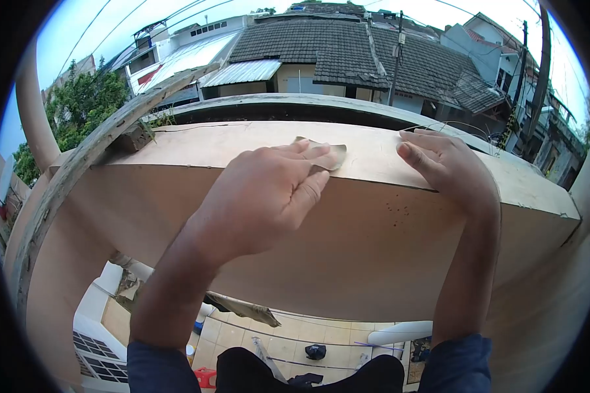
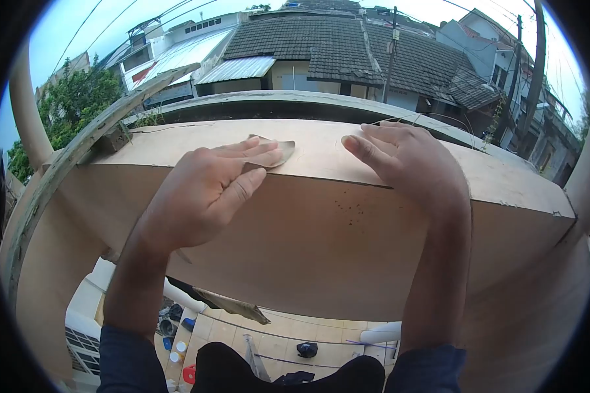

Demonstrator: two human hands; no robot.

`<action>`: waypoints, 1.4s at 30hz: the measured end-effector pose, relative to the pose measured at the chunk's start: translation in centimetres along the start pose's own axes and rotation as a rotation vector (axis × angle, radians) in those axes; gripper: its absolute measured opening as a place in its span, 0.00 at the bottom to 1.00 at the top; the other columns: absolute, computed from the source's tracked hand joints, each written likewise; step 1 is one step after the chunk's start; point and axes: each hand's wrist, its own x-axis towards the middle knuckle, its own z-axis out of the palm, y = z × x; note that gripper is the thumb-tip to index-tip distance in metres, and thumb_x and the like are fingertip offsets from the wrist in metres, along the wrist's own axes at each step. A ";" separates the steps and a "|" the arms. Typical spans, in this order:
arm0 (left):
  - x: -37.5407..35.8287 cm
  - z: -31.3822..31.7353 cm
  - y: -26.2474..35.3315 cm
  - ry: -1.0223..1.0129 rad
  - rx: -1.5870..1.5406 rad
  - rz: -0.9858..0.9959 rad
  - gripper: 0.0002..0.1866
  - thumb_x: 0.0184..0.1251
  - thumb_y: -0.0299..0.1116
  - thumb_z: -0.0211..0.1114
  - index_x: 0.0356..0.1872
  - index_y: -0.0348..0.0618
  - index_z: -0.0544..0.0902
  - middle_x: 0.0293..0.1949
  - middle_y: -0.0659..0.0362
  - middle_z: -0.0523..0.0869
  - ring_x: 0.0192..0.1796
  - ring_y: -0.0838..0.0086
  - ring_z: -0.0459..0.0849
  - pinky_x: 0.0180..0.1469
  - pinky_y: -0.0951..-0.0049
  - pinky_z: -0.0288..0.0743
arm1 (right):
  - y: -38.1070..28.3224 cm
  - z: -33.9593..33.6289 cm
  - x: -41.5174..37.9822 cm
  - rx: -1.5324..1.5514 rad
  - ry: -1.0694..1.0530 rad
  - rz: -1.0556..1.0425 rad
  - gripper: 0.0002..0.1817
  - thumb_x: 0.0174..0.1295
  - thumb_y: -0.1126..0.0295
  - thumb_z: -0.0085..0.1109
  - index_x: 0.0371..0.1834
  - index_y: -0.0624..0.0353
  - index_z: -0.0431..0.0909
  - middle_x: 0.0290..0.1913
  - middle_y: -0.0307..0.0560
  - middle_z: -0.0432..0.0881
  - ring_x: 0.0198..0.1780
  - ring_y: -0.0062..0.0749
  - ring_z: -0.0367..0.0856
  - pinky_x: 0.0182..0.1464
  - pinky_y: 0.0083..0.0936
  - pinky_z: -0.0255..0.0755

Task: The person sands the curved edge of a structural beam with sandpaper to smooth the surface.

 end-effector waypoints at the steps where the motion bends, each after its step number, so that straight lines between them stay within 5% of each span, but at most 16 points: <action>1: 0.4 0.4 0.8 -0.021 -0.021 0.001 0.22 0.85 0.38 0.56 0.66 0.33 0.87 0.64 0.39 0.89 0.71 0.48 0.86 0.76 0.59 0.75 | -1.3 -0.3 -0.2 -0.077 0.013 0.147 0.48 0.72 0.23 0.51 0.71 0.57 0.85 0.70 0.56 0.87 0.74 0.48 0.82 0.77 0.43 0.72; 3: 1.5 0.2 1.3 -0.026 -0.057 0.000 0.22 0.85 0.38 0.55 0.66 0.34 0.87 0.64 0.39 0.89 0.71 0.48 0.86 0.76 0.58 0.75 | -3.8 -0.1 -1.2 -0.181 0.095 0.309 0.37 0.78 0.32 0.50 0.61 0.53 0.92 0.56 0.54 0.93 0.61 0.47 0.90 0.67 0.45 0.79; 5: 3.8 -1.4 0.1 -0.258 -0.051 -0.553 0.22 0.85 0.39 0.55 0.66 0.35 0.87 0.66 0.38 0.87 0.74 0.47 0.83 0.78 0.58 0.72 | -5.3 0.8 -1.5 -0.235 0.127 0.250 0.36 0.80 0.33 0.47 0.52 0.53 0.93 0.50 0.53 0.94 0.55 0.48 0.91 0.62 0.45 0.81; 7: 2.8 0.3 -1.0 -0.152 -0.032 -0.355 0.22 0.85 0.39 0.55 0.66 0.36 0.87 0.66 0.38 0.87 0.74 0.48 0.82 0.78 0.59 0.72 | -5.9 0.7 -1.7 -0.216 0.154 0.289 0.33 0.80 0.40 0.49 0.32 0.53 0.93 0.31 0.51 0.91 0.37 0.49 0.91 0.45 0.45 0.82; 11: 1.8 1.2 1.5 -0.112 0.005 0.071 0.23 0.85 0.39 0.54 0.68 0.36 0.86 0.68 0.39 0.87 0.74 0.49 0.83 0.78 0.61 0.72 | -3.3 4.0 -2.2 -0.110 0.660 -0.109 0.17 0.68 0.56 0.64 0.39 0.57 0.96 0.26 0.49 0.89 0.27 0.45 0.88 0.35 0.37 0.80; 14: 4.7 -1.7 -1.0 -0.347 -0.128 -0.152 0.25 0.83 0.38 0.55 0.72 0.37 0.84 0.70 0.39 0.85 0.76 0.47 0.81 0.80 0.59 0.70 | -2.9 4.7 -3.1 -0.096 0.738 -0.163 0.20 0.71 0.60 0.56 0.45 0.59 0.96 0.28 0.56 0.90 0.29 0.50 0.89 0.40 0.40 0.81; 15: 6.4 -1.9 -1.3 -0.457 0.139 -0.411 0.25 0.82 0.38 0.57 0.72 0.36 0.84 0.71 0.40 0.85 0.78 0.44 0.79 0.81 0.57 0.69 | -2.6 5.2 -3.3 -0.151 0.728 -0.180 0.20 0.70 0.61 0.55 0.45 0.57 0.97 0.35 0.54 0.94 0.38 0.48 0.94 0.51 0.41 0.83; 16: 6.0 -1.2 -1.2 -0.455 0.132 -0.409 0.25 0.82 0.38 0.57 0.72 0.36 0.84 0.71 0.40 0.85 0.78 0.44 0.79 0.81 0.57 0.69 | -2.3 5.5 -3.6 -0.158 0.726 -0.181 0.20 0.70 0.61 0.55 0.45 0.57 0.97 0.35 0.54 0.94 0.38 0.48 0.94 0.51 0.41 0.83; 19: 2.4 0.9 3.2 -0.168 -0.105 0.066 0.24 0.79 0.37 0.58 0.66 0.33 0.87 0.66 0.38 0.88 0.75 0.41 0.81 0.80 0.55 0.70 | -2.0 5.9 -4.0 -0.313 0.747 -0.282 0.22 0.74 0.58 0.52 0.45 0.56 0.97 0.43 0.52 0.96 0.48 0.48 0.96 0.64 0.46 0.80; 21: 2.2 0.5 3.8 -0.166 -0.097 0.016 0.24 0.79 0.37 0.58 0.67 0.32 0.86 0.66 0.38 0.88 0.75 0.41 0.81 0.81 0.55 0.69 | -2.1 6.0 -4.0 -0.265 0.734 -0.249 0.25 0.80 0.55 0.48 0.45 0.55 0.97 0.47 0.51 0.96 0.54 0.48 0.95 0.73 0.50 0.74; 24: 4.0 0.7 -1.1 -0.093 -0.103 -0.254 0.23 0.80 0.35 0.57 0.67 0.30 0.85 0.67 0.39 0.87 0.74 0.45 0.83 0.81 0.59 0.68 | -1.8 6.1 -3.9 -0.278 0.747 -0.279 0.28 0.83 0.52 0.46 0.46 0.56 0.96 0.47 0.52 0.96 0.53 0.49 0.95 0.69 0.47 0.77; 30: 3.8 1.7 3.4 -0.106 0.058 0.160 0.24 0.83 0.36 0.55 0.67 0.28 0.85 0.65 0.39 0.89 0.70 0.52 0.88 0.74 0.63 0.75 | -1.4 6.2 -4.1 -0.238 0.752 -0.292 0.28 0.84 0.54 0.45 0.44 0.59 0.96 0.46 0.54 0.96 0.53 0.49 0.95 0.61 0.40 0.81; 33: 8.1 -0.5 1.9 -0.423 0.033 -0.377 0.24 0.84 0.38 0.55 0.66 0.30 0.86 0.60 0.39 0.91 0.62 0.50 0.92 0.69 0.65 0.80 | -1.0 6.3 -3.9 -0.248 0.773 -0.317 0.28 0.84 0.56 0.45 0.44 0.61 0.95 0.46 0.55 0.96 0.52 0.50 0.95 0.60 0.41 0.81; 34: 8.4 -0.2 1.9 -0.423 0.038 -0.382 0.24 0.84 0.38 0.55 0.66 0.30 0.86 0.60 0.39 0.91 0.62 0.50 0.92 0.69 0.65 0.80 | -1.1 6.3 -4.0 -0.240 0.774 -0.318 0.28 0.84 0.56 0.45 0.44 0.61 0.95 0.46 0.55 0.96 0.52 0.50 0.95 0.60 0.41 0.81; 40: 3.7 1.8 5.1 -0.234 -0.100 0.182 0.23 0.82 0.33 0.56 0.65 0.23 0.84 0.63 0.33 0.88 0.71 0.47 0.86 0.76 0.61 0.74 | -1.0 6.4 -3.8 -0.207 0.779 -0.338 0.27 0.84 0.58 0.45 0.43 0.63 0.95 0.45 0.55 0.96 0.51 0.51 0.96 0.60 0.40 0.81; 42: 5.0 1.6 2.8 -0.237 -0.066 0.051 0.23 0.81 0.32 0.57 0.66 0.24 0.83 0.64 0.33 0.87 0.72 0.46 0.85 0.77 0.60 0.73 | -1.1 6.5 -3.8 -0.204 0.779 -0.318 0.27 0.84 0.58 0.45 0.43 0.62 0.95 0.45 0.55 0.96 0.51 0.50 0.96 0.60 0.39 0.81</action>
